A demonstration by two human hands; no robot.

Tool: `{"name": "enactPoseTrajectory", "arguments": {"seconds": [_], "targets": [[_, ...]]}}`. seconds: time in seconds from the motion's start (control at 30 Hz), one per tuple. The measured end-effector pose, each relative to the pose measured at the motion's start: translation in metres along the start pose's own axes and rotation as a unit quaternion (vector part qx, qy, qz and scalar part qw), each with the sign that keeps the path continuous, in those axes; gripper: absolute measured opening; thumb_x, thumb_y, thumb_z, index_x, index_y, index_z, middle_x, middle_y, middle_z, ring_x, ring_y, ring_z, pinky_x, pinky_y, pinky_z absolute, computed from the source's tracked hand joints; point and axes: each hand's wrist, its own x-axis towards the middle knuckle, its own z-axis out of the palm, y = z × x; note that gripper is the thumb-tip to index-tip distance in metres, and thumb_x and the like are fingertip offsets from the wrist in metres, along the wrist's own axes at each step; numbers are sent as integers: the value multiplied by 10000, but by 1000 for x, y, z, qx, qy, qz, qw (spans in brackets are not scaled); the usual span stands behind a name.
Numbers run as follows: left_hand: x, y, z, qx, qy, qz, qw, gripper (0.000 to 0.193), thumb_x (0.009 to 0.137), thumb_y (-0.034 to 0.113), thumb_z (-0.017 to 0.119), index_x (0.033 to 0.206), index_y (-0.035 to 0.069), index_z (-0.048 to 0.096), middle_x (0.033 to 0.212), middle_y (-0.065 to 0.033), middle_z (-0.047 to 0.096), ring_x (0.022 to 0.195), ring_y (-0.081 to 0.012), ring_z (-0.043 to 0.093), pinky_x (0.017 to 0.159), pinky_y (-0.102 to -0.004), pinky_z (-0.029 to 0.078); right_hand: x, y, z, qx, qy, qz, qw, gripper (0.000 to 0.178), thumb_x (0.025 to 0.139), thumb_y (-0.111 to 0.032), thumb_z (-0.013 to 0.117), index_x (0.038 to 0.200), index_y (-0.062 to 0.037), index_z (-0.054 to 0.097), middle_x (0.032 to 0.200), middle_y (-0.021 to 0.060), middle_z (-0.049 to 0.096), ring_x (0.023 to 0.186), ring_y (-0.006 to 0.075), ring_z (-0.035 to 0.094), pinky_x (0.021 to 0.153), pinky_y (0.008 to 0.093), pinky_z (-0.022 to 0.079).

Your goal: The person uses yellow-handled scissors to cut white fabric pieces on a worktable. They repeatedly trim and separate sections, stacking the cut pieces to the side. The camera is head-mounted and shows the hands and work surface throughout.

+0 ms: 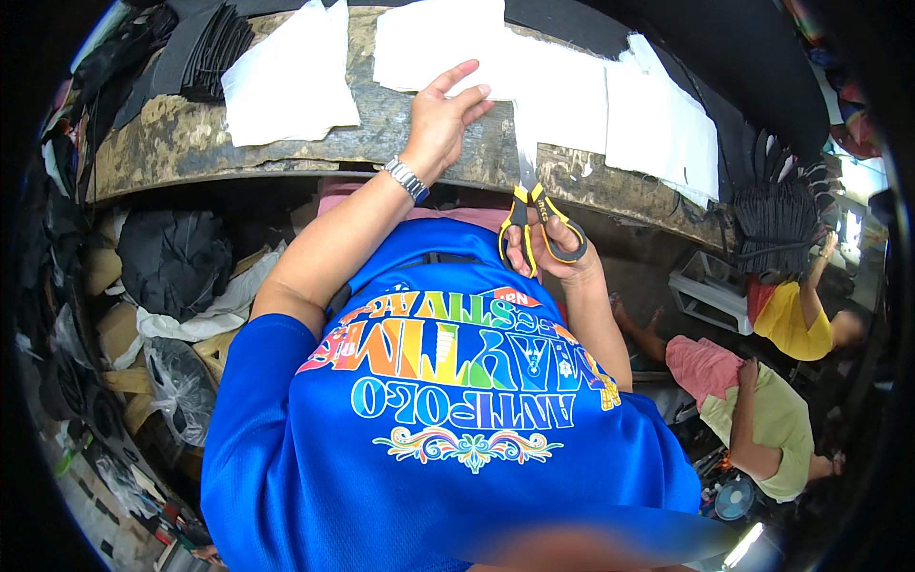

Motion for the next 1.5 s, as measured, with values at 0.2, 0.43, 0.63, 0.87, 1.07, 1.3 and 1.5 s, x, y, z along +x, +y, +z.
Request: {"name": "enactPoseTrajectory", "arguments": {"seconds": [0.2, 0.43, 0.63, 0.87, 1.07, 1.3, 1.5], "targets": [[1, -1, 0, 3, -4, 11, 1000, 431, 858, -51, 660, 1272, -37, 541, 1167, -134, 604, 955, -171, 651, 819, -279, 587, 0, 1, -3, -9, 5, 24, 1000, 583, 847, -519, 684, 1014, 27, 563, 838, 131, 637, 687, 215, 651, 550, 297, 530], [0, -2, -1, 3, -8, 11, 1000, 424, 855, -48, 664, 1264, -31, 554, 1180, -117, 604, 954, -171, 655, 814, -276, 589, 2, 2, -6, -3, -9, 30, 999, 583, 856, -530, 667, 1011, 22, 563, 817, 132, 639, 675, 213, 645, 559, 302, 529], [-1, -4, -2, 10, -17, 19, 1000, 422, 852, -44, 671, 1259, -24, 560, 1172, -115, 610, 953, -173, 657, 806, -278, 594, 7, -1, -4, -9, 4, 17, 1000, 564, 866, -519, 660, 1037, 10, 560, 823, 128, 635, 695, 219, 639, 580, 311, 527], [-4, -5, -1, 24, -38, 21, 999, 422, 844, -22, 697, 1250, 8, 583, 1096, -94, 647, 907, -157, 668, 793, -275, 594, 15, -2, -7, 22, -39, 13, 999, 554, 885, -517, 634, 1103, -14, 558, 917, 109, 634, 785, 223, 641, 630, 322, 534], [-6, -8, -3, 29, -57, 24, 998, 465, 841, -21, 702, 1285, 37, 575, 1065, -93, 668, 879, -148, 676, 780, -265, 587, 33, -2, -3, 25, -78, -12, 997, 690, 858, -659, 565, 1120, -20, 575, 963, 152, 633, 871, 250, 603, 794, 352, 466], [-7, -9, -7, 74, -75, 23, 994, 564, 862, -26, 676, 1388, 41, 483, 1092, -118, 663, 914, -157, 673, 815, -281, 583, 59, 16, 21, 96, -26, -69, 993, 848, 765, -810, 507, 1081, -25, 551, 903, 117, 567, 859, 229, 547, 820, 351, 427], [-6, -11, -9, 92, -86, 21, 992, 603, 862, -30, 674, 1416, 49, 449, 1071, -112, 674, 903, -154, 676, 818, -282, 584, 51, 21, 31, 133, 9, -74, 988, 759, 785, -793, 486, 924, -50, 563, 718, 64, 533, 652, 168, 516, 657, 301, 434]]}}
